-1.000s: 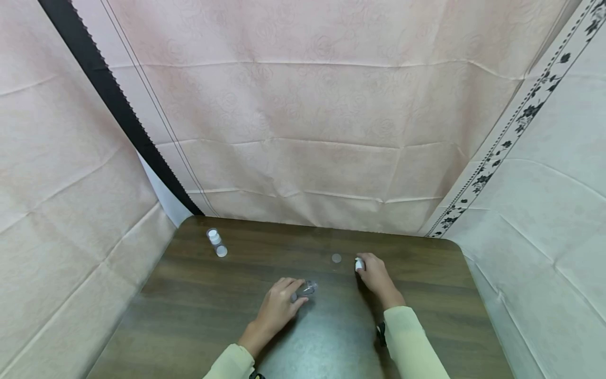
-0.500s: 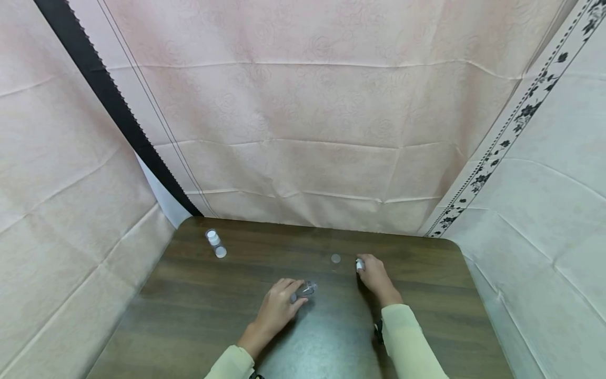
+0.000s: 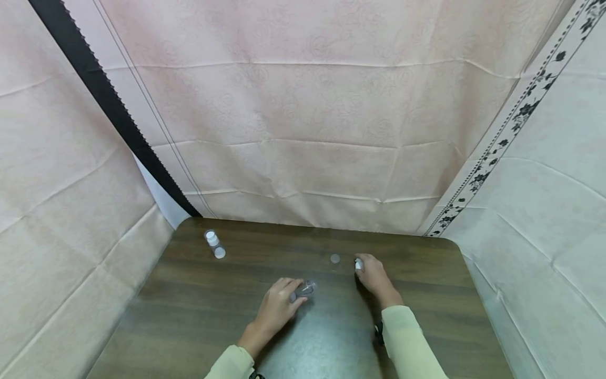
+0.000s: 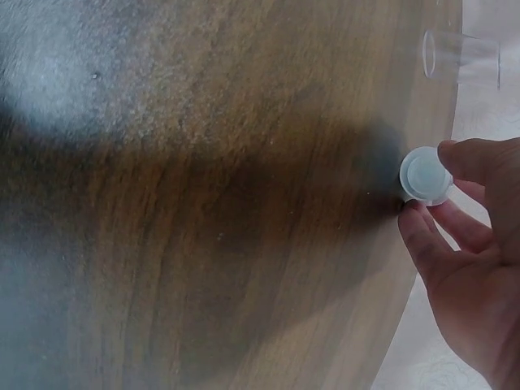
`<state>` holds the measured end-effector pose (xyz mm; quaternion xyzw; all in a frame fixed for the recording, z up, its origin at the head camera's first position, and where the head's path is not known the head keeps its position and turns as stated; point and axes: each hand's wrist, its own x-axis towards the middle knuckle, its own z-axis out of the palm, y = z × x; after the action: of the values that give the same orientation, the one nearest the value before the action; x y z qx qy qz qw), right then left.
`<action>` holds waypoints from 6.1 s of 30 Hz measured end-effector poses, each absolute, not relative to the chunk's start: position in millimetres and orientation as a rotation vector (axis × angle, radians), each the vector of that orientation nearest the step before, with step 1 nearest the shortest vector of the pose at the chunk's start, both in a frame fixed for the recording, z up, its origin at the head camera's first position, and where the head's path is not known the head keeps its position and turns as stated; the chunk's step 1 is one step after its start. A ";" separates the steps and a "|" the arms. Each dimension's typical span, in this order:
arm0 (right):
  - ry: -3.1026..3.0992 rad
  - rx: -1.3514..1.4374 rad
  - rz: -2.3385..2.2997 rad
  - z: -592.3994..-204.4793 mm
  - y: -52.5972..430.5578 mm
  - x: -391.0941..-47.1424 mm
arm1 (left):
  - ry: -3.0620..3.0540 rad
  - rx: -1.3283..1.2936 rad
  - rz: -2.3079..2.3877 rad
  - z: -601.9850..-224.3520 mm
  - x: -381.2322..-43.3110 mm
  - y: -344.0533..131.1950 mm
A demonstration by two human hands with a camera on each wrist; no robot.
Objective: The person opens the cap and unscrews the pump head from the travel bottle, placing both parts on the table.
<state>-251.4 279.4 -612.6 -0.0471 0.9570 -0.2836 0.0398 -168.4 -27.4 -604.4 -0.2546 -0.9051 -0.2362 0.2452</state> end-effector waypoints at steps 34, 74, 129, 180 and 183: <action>3.075 -0.202 -0.974 -603.2 283.3 -222.1 | -2.508 -0.628 -0.829 -590.3 -209.4 -31.0; 3.222 -0.607 -0.959 -633.3 229.8 -145.3 | -2.686 -0.263 -1.405 -619.0 -281.8 -0.5; 3.112 -0.840 -1.266 -584.6 169.7 -181.6 | -2.509 -0.188 -1.307 -623.0 -233.5 -91.9; 2.791 -0.659 -1.226 -598.1 82.9 -201.5 | -2.516 0.326 -1.246 -620.5 -259.1 -234.9; 2.793 -0.650 -1.222 -601.2 76.5 -202.0 | -2.546 0.325 -1.296 -617.2 -266.5 -234.8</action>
<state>-202.0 76.5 -601.2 -0.2086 0.8959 -0.3920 0.0121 -266.5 -234.8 -617.2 0.1122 -0.8775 -0.4469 0.1327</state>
